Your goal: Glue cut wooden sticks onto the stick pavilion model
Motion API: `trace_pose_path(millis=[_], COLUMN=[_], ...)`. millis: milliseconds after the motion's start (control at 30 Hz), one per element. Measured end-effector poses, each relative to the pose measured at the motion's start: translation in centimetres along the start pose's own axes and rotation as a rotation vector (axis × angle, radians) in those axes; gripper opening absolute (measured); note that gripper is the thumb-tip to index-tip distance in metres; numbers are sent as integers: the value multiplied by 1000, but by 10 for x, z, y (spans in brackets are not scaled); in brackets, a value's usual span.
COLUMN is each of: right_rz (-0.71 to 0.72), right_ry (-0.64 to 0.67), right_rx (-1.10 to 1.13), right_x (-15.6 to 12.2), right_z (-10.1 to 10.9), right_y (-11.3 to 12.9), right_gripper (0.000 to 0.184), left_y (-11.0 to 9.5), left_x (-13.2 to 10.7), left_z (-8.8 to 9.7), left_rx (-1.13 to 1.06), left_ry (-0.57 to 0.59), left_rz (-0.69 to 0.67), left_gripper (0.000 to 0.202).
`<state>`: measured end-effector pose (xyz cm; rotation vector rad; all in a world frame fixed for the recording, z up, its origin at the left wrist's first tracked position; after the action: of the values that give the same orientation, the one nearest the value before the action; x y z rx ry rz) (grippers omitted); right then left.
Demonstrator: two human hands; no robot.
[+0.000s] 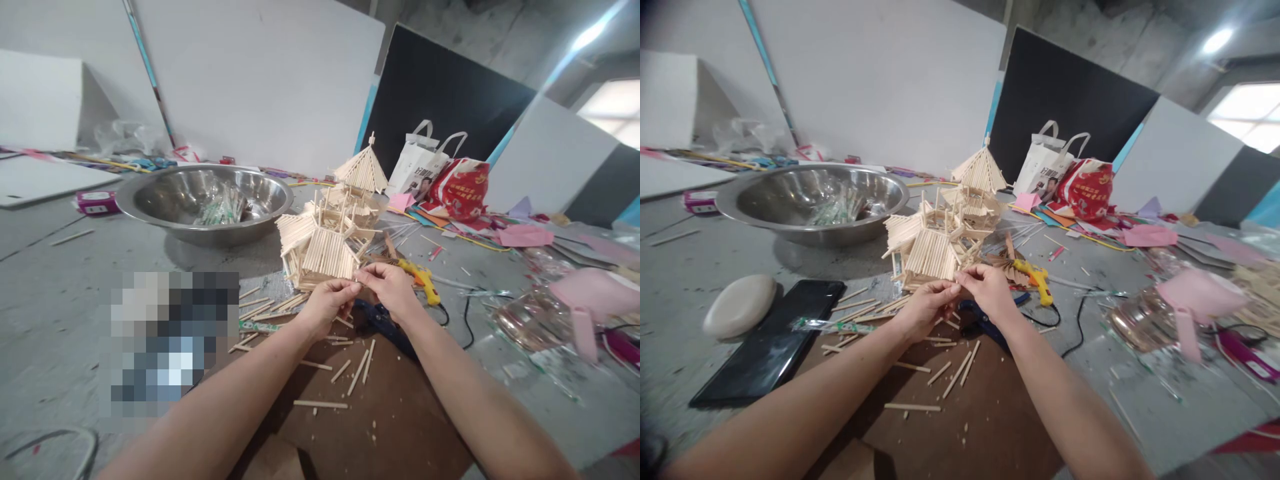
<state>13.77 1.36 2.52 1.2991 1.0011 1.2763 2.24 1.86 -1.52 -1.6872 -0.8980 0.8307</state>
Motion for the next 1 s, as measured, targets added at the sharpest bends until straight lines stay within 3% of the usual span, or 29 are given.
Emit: trace_pose_path(millis=[300,1000], right_rz=[118,108], right_ry=[-15,-14], right_rx=[-185,-211], right_x=[0,2], right_z=[-3,-6], right_y=[9,12], right_gripper=[15,22], left_y=[-2,-1], left_x=[-3,-2], left_z=[-4,-3], left_rx=[-182,-258], left_ry=[45,49], left_rz=[80,127], left_gripper=[24,22])
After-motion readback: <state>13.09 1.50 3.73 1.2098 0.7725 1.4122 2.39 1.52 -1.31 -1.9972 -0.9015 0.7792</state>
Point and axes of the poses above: each hand's wrist, its own x-axis towards the middle knuckle, its own z-axis out of the back of the hand, y = z × x, the point moved 3 cm from there along x, towards the middle knuckle, and after that the axes turned 14 degrees about x, right-handed, at the moved point
